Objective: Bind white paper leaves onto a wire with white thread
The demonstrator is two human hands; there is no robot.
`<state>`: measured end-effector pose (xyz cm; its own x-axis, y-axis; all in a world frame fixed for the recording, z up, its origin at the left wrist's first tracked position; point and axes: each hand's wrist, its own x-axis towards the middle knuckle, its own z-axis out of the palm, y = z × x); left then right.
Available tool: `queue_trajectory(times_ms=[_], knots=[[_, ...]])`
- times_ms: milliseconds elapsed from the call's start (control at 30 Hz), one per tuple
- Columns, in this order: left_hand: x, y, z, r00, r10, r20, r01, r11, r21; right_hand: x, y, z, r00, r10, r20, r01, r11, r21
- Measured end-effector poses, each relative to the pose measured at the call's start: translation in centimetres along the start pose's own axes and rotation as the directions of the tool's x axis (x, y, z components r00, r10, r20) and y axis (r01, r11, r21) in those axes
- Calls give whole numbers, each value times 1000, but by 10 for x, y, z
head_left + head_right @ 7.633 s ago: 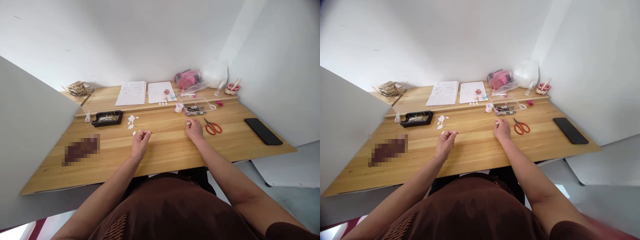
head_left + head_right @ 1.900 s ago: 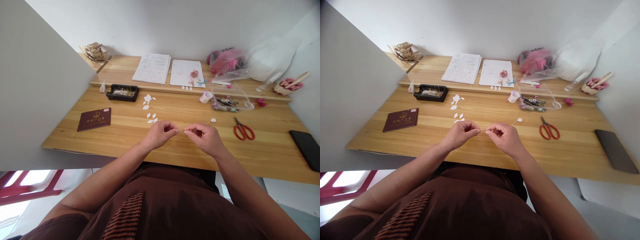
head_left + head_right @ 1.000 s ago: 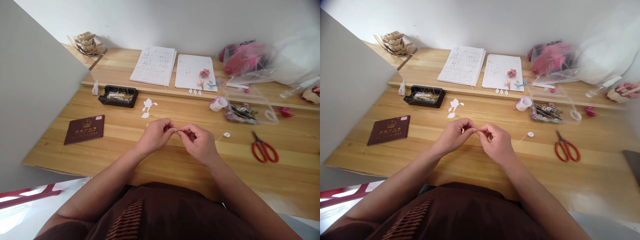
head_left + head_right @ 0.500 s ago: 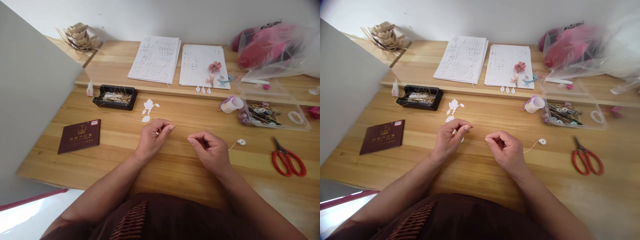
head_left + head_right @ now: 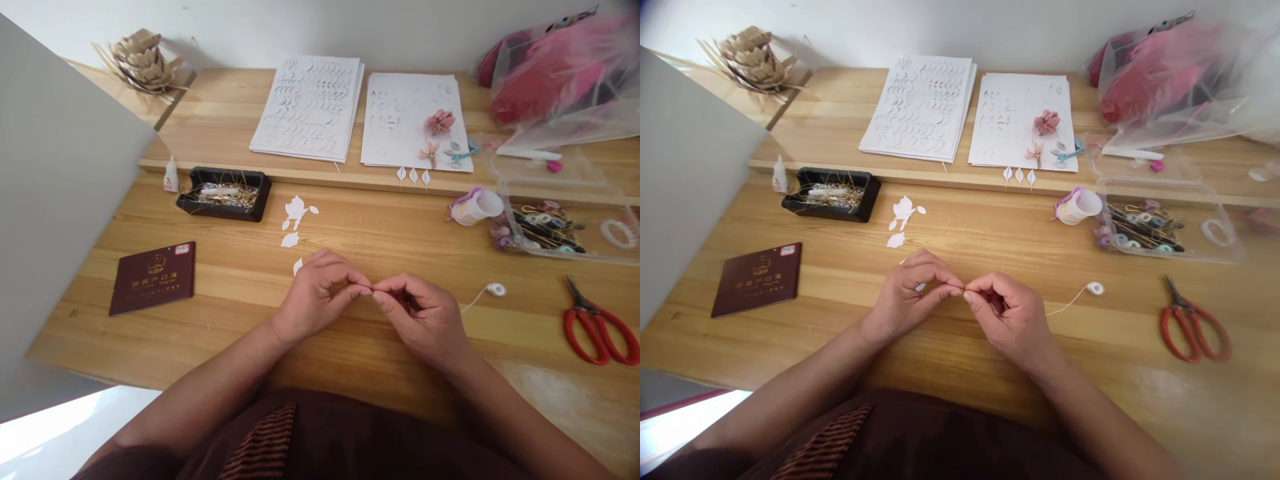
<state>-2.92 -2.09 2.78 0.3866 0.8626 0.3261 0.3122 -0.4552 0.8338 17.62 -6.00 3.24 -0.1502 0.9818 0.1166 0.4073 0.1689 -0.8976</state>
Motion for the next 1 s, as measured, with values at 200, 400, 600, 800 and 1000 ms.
queue_trajectory(times_ms=[200, 400, 600, 800, 1000], knots=[[0, 3, -1, 1000, -2, -17, 2, 1000, 28, -3, 6, 2, 1000, 1, 25, -1, 1000, 16], [-1, 4, 0, 999, -36, -15, 37, 999, 30, -1, 6, 2, 1000, -8, -8, 8, 998, -61], [-2, 3, 2, 1000, -11, -13, 11, 1000, 28, 0, 5, 0, 998, -47, 34, 51, 991, -120], [1, -1, -3, 973, -119, -199, 128, 991, 32, -3, 4, 4, 998, -11, -65, 4, 995, -102], [4, -8, -16, 931, -77, -355, 197, 929, 315, -3, 2, 4, 978, 27, -208, -32, 999, -22]])
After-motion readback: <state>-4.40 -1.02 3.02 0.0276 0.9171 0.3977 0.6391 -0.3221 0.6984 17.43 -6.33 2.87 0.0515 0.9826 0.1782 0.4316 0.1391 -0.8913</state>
